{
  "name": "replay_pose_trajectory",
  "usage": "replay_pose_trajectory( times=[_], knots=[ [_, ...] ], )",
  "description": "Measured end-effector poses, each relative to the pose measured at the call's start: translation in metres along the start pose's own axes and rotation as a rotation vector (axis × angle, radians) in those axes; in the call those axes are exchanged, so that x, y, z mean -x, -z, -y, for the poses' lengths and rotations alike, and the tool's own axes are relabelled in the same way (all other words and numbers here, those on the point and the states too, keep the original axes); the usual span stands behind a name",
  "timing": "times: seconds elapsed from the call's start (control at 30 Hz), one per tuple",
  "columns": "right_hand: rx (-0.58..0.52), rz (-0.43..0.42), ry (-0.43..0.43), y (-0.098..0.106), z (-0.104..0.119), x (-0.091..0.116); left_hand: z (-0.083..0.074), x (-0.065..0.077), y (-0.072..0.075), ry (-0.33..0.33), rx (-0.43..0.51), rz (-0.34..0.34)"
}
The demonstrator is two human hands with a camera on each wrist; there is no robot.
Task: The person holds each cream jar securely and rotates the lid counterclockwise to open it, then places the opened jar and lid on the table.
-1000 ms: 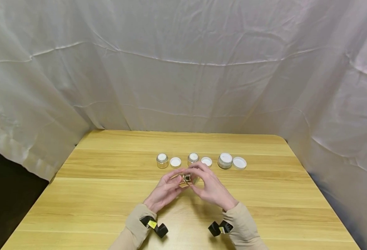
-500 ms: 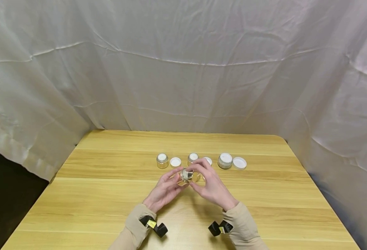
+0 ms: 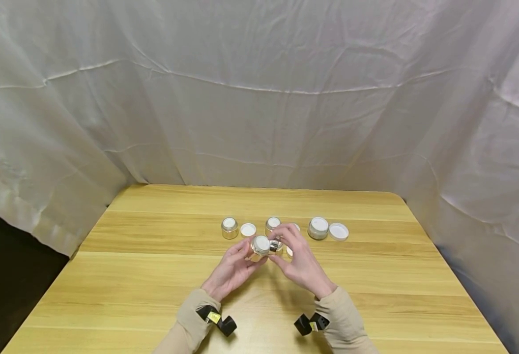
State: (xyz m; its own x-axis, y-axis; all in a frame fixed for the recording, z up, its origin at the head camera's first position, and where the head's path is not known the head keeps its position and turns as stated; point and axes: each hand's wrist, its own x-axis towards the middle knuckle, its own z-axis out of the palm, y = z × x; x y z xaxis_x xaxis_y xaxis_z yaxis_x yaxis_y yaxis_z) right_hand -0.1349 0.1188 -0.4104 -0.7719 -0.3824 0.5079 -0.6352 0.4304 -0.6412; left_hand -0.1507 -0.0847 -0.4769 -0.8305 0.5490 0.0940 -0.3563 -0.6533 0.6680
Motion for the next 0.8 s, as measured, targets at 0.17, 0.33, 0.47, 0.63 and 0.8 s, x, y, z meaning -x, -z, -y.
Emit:
replay_pose_trajectory(
  times=[0.17, 0.33, 0.47, 0.63, 0.8],
  knots=[
    [-0.069, -0.038, -0.016, -0.002, 0.0, 0.0, -0.001, 0.0, -0.002, 0.013, 0.046, -0.037],
    [-0.077, -0.137, -0.016, -0.006, 0.001, -0.001, -0.004, 0.001, -0.003, 0.002, 0.076, -0.077],
    [-0.138, -0.207, -0.043, -0.011, 0.002, -0.001, -0.007, 0.003, -0.003, -0.029, 0.092, -0.056],
    [-0.282, -0.248, -0.145, -0.015, 0.007, -0.001, -0.012, 0.005, 0.001, -0.101, 0.068, 0.042],
    [-0.427, -0.263, -0.215, -0.019, 0.011, -0.002, -0.018, 0.007, 0.006, -0.158, 0.03, 0.081]
  ],
)
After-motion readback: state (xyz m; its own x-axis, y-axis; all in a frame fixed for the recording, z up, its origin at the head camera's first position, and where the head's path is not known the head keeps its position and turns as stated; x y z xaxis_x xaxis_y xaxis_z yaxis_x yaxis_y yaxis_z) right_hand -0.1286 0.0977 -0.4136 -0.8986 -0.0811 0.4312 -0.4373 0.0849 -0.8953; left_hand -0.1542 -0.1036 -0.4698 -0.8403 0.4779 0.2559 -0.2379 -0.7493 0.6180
